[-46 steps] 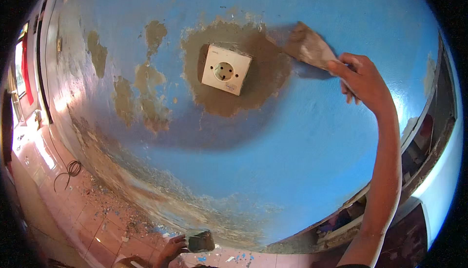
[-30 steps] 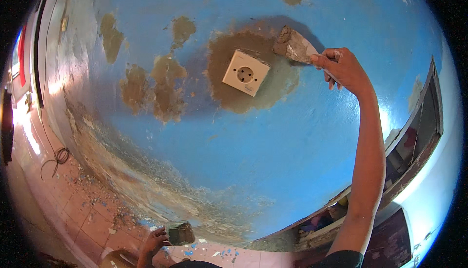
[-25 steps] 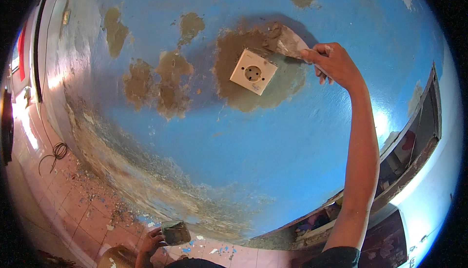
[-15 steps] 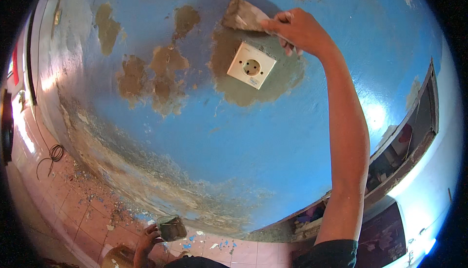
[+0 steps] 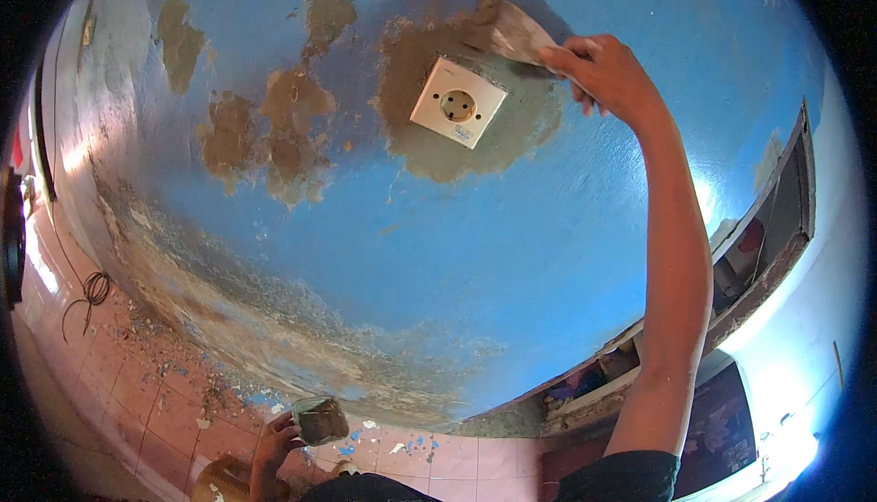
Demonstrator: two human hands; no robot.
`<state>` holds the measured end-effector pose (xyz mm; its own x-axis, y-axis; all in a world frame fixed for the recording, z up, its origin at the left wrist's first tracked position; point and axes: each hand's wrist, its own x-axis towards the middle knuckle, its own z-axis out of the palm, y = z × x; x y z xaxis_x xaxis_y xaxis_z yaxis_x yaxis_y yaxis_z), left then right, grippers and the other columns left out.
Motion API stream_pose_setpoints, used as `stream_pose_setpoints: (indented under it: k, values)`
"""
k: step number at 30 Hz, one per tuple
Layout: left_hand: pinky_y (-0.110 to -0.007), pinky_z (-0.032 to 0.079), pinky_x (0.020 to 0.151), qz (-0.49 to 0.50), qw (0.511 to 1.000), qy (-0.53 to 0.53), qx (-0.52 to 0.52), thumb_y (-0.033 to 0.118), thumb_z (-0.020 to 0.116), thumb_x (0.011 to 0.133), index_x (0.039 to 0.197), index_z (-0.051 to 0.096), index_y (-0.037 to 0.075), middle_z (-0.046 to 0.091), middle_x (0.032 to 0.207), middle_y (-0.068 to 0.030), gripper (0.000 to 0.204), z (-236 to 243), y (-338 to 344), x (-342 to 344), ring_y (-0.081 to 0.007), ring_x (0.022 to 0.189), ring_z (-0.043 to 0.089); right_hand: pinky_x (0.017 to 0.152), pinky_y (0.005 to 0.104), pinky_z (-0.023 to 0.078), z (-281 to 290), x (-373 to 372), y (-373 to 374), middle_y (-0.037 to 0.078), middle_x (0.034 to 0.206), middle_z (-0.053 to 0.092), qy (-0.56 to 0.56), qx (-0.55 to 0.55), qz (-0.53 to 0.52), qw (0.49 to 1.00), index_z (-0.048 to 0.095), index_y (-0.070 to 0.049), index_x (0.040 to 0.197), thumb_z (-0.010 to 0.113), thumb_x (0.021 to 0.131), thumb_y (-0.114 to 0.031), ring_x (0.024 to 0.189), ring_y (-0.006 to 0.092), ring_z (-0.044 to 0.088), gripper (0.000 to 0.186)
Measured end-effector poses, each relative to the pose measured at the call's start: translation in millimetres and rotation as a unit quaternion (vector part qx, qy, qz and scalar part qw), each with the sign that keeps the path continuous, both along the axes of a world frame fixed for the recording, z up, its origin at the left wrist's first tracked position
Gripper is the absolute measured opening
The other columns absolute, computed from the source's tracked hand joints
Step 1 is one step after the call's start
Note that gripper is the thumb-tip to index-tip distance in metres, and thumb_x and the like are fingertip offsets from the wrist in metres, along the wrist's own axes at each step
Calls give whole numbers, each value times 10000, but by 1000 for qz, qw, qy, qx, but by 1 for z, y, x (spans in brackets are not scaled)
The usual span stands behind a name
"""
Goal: Applying patching compound to a damaged wall using a putty knife to smooth the surface.
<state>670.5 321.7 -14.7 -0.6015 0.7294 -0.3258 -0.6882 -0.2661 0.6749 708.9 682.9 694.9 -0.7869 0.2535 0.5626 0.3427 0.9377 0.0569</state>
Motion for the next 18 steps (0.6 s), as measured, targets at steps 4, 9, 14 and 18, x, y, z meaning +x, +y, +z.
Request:
stream_pose_setpoints:
  k: [4, 9, 14, 18]
  values:
    - [-401, 652, 799, -16, 1000, -7, 10, 89, 696, 905, 1453, 524, -26, 697, 1138, -152, 586, -3, 2, 3, -260, 936, 735, 401, 255, 430, 0, 50, 23, 26, 553, 579, 35, -46, -26, 998, 676, -63, 786, 657, 924, -619, 438, 114, 577, 573]
    - [-411, 645, 816, -12, 1000, -4, 2, 96, 709, 899, 1471, 500, -32, 692, 1128, -150, 623, -7, -17, 3, -268, 959, 728, 381, 262, 403, -6, 106, 36, 30, 550, 566, 59, -63, -65, 994, 656, -48, 774, 660, 954, -546, 428, 114, 565, 530]
    - [-418, 633, 849, 24, 999, -8, -41, 93, 712, 904, 1498, 467, -33, 670, 1189, -162, 654, -38, -41, 5, -272, 1019, 702, 372, 264, 364, -22, 119, 31, 22, 529, 516, 75, -117, -32, 990, 617, -43, 814, 634, 1001, -476, 400, 106, 498, 472]
    - [-396, 613, 863, 50, 996, 31, -59, 100, 722, 912, 1502, 463, -34, 660, 1216, -163, 658, -24, -61, 8, -255, 1030, 690, 369, 255, 337, -68, 117, 6, 5, 522, 484, 86, -131, -2, 988, 604, -50, 859, 574, 1035, -487, 382, 89, 467, 471]
